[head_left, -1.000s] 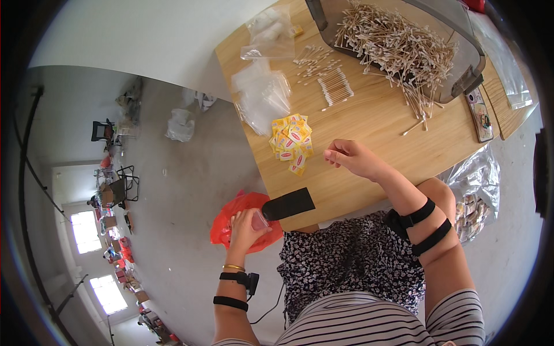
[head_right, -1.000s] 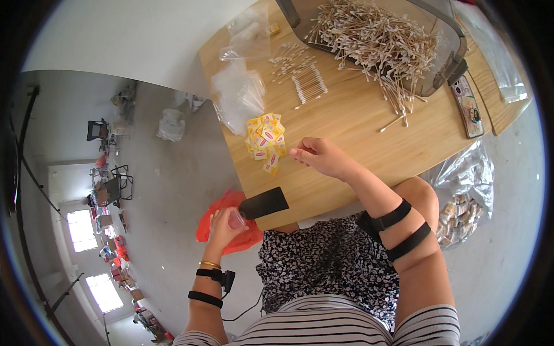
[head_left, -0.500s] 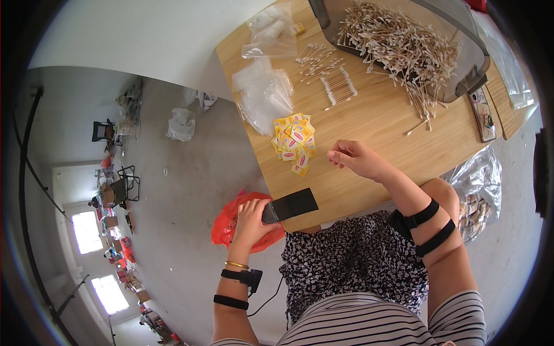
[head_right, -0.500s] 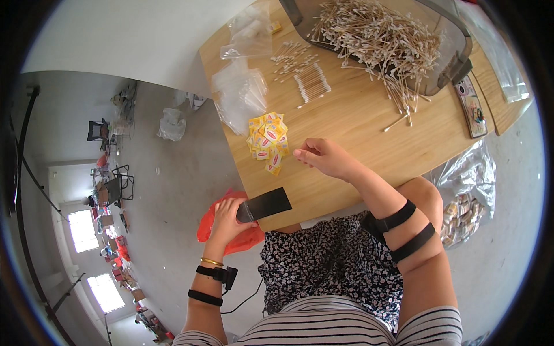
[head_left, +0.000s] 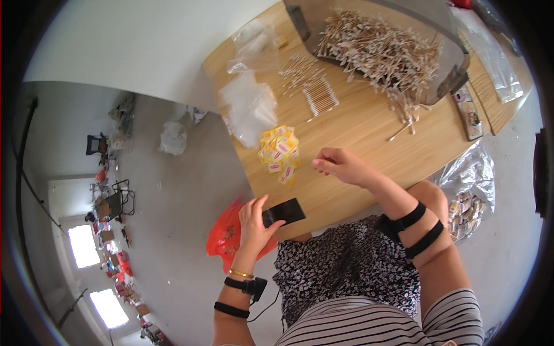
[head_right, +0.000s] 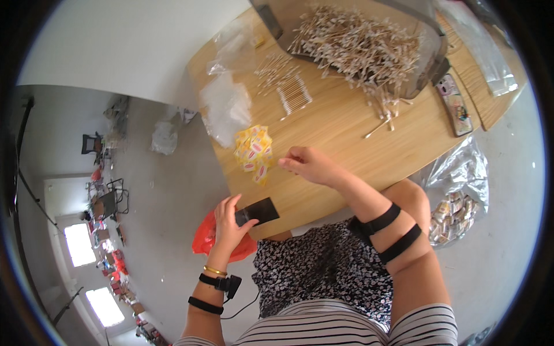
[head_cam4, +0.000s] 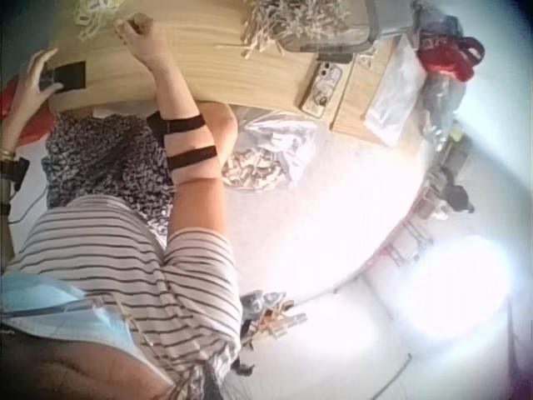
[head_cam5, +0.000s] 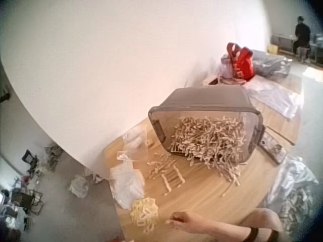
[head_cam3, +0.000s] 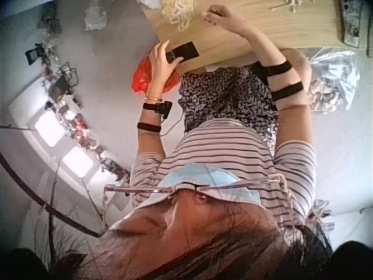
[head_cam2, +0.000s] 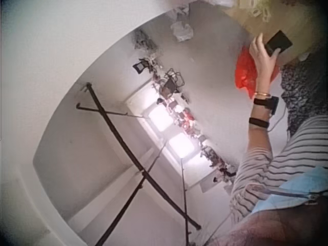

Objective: Counting cotton swabs and placing them into small plastic bags for packaging.

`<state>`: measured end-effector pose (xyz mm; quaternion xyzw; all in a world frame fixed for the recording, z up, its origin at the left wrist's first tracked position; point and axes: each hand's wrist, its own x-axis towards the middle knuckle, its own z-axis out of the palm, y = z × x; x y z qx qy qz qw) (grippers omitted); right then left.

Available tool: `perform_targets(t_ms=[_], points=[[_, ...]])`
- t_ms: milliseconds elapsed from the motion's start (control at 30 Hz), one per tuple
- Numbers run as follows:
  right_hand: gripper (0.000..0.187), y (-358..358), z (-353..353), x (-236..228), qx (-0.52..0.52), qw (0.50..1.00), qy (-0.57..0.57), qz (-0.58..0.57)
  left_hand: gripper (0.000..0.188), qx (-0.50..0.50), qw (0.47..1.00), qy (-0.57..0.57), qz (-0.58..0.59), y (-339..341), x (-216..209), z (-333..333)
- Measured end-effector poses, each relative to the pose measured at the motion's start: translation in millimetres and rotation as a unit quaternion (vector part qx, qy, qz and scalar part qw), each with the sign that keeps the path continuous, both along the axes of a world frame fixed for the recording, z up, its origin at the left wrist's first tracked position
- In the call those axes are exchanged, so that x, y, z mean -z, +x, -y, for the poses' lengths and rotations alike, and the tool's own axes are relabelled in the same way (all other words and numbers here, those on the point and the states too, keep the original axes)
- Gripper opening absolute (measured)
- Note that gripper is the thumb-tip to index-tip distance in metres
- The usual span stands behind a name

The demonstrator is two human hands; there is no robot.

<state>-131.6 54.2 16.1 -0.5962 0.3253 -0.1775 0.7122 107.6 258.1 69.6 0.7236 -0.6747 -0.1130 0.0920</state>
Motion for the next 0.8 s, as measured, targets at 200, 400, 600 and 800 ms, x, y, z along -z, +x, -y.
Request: perform_targets(t_ms=[200, 400, 600, 800], points=[[0.031, 3.3, 0.5, 4.3, 0.003, 0.999, -0.022, -0.03, 0.053, -0.037, 0.987, -0.086, -0.134, -29.4, 12.9, 29.0], [0.032, -14.5, 27.0, -11.8, 0.203, 0.975, 0.017, 0.09, 0.043, -0.013, 0.965, -0.148, -0.215, -88.1, 30.5, 140.2], [0.026, -38.5, 48.8, -31.1, 0.304, 0.933, 0.091, 0.17, 0.035, -0.027, 0.966, -0.198, -0.165, -112.9, 39.6, 225.5], [0.026, -50.9, 58.0, -29.9, 0.31, 0.926, 0.103, 0.189, 0.029, -0.074, 0.969, -0.193, -0.133, -106.4, 60.4, 251.0]])
